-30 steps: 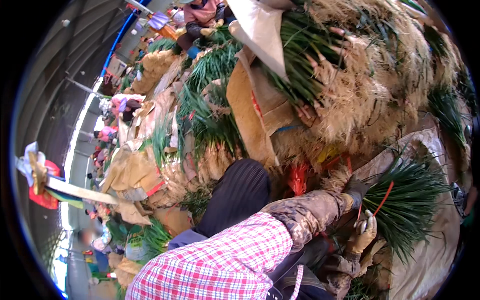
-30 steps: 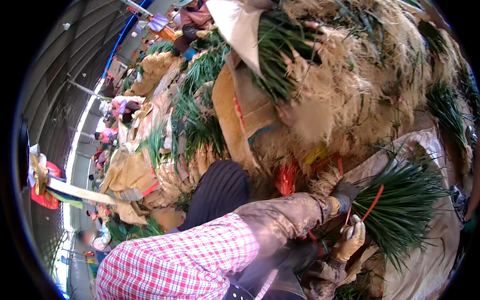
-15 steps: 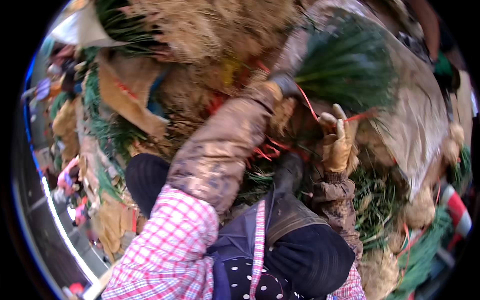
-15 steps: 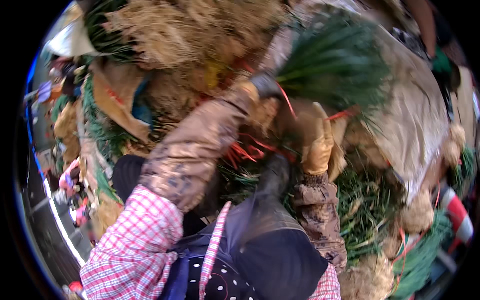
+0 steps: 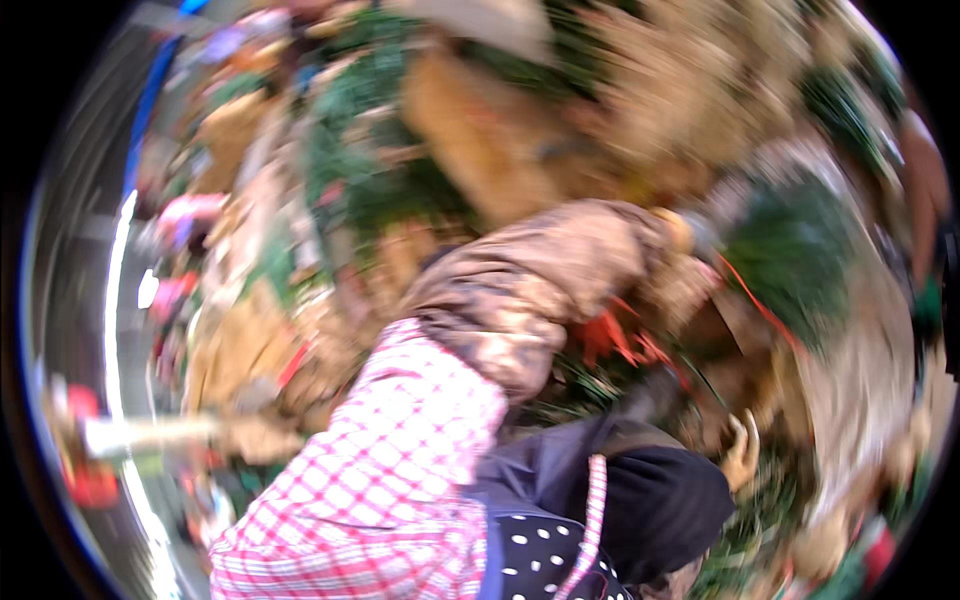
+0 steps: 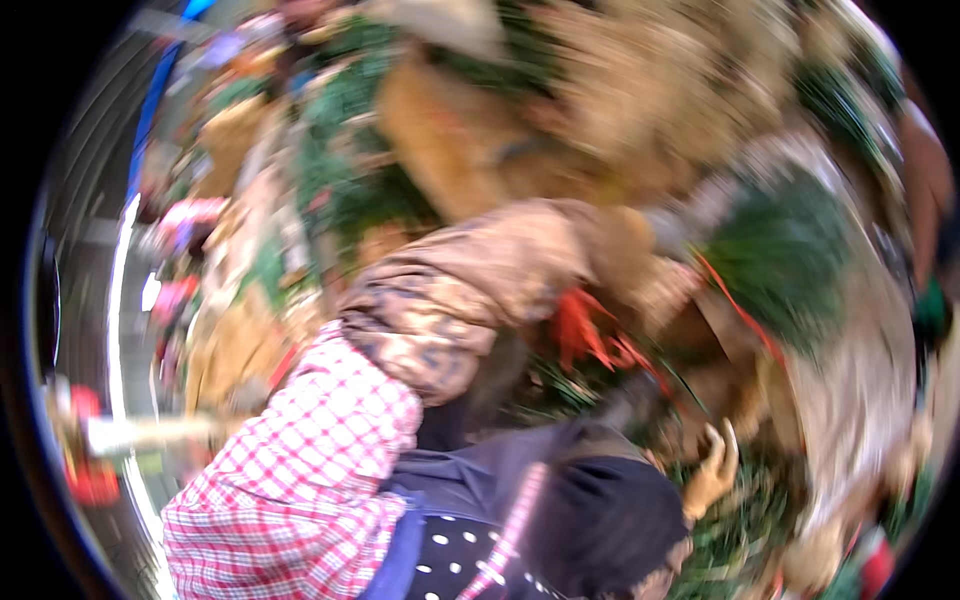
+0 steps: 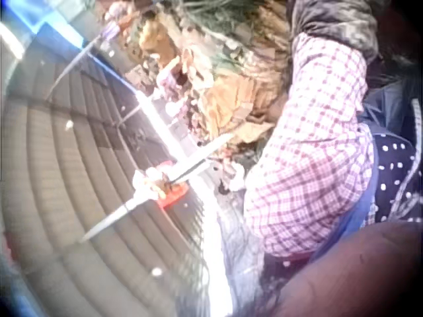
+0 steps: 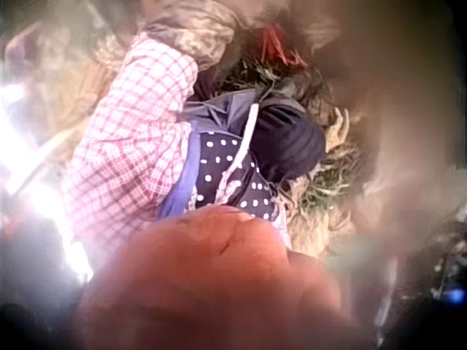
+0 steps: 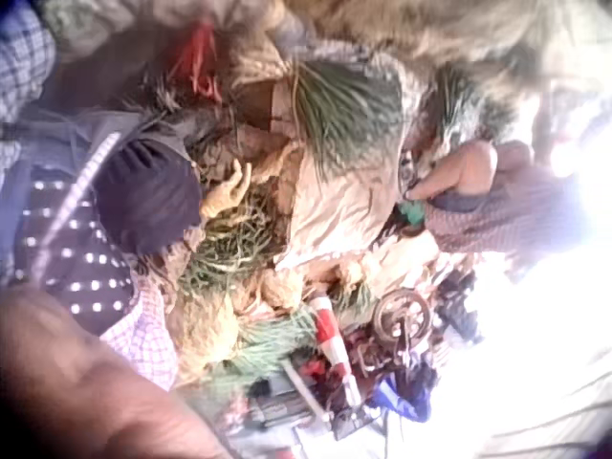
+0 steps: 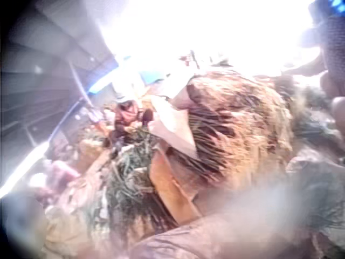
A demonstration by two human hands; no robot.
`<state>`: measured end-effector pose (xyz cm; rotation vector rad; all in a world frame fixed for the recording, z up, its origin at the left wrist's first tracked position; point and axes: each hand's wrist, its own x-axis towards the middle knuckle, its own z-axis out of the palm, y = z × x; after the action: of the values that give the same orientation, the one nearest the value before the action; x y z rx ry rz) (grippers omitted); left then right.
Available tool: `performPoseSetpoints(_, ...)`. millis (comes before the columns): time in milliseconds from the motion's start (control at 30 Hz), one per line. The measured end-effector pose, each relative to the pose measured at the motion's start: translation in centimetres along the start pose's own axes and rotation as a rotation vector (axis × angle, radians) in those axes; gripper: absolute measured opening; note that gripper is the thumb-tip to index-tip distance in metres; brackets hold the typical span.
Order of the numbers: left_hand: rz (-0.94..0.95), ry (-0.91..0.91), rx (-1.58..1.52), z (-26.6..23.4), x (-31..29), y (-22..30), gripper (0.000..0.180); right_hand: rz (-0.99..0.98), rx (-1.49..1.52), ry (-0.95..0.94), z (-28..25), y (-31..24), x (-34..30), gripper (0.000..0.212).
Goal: The person cleans and bundles green chives by hand, stripping away brown leaves, tying the bundles with red plastic ribbon, and placing them into a large plastic bag.
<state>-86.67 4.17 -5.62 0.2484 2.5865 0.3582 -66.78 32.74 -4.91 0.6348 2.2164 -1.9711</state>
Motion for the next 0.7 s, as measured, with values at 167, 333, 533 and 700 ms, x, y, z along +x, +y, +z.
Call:
performPoseSetpoints(167, 0.19, 0.278, -0.127, -9.8, -14.7, -3.5, 0.061, -0.039, -0.062, -0.353, 8.2, -1.3, 0.8, 0.022)
performPoseSetpoints(333, -0.128, 0.947, -0.672, -6.2, -39.4, -6.9, 0.055, -0.193, -0.107, -0.714, 13.1, -4.0, -1.6, 0.022)
performPoseSetpoints(533, -0.935, 1.553, -1.182, 13.0, -60.5, -12.5, 0.05, -0.326, -0.169, -0.858, 17.3, -7.5, -3.2, 0.023)
performPoseSetpoints(700, -0.936, 2.134, -1.611, 29.7, -78.8, -25.6, 0.019, -0.349, -0.274, -0.908, 20.4, -9.6, -4.4, 0.024)
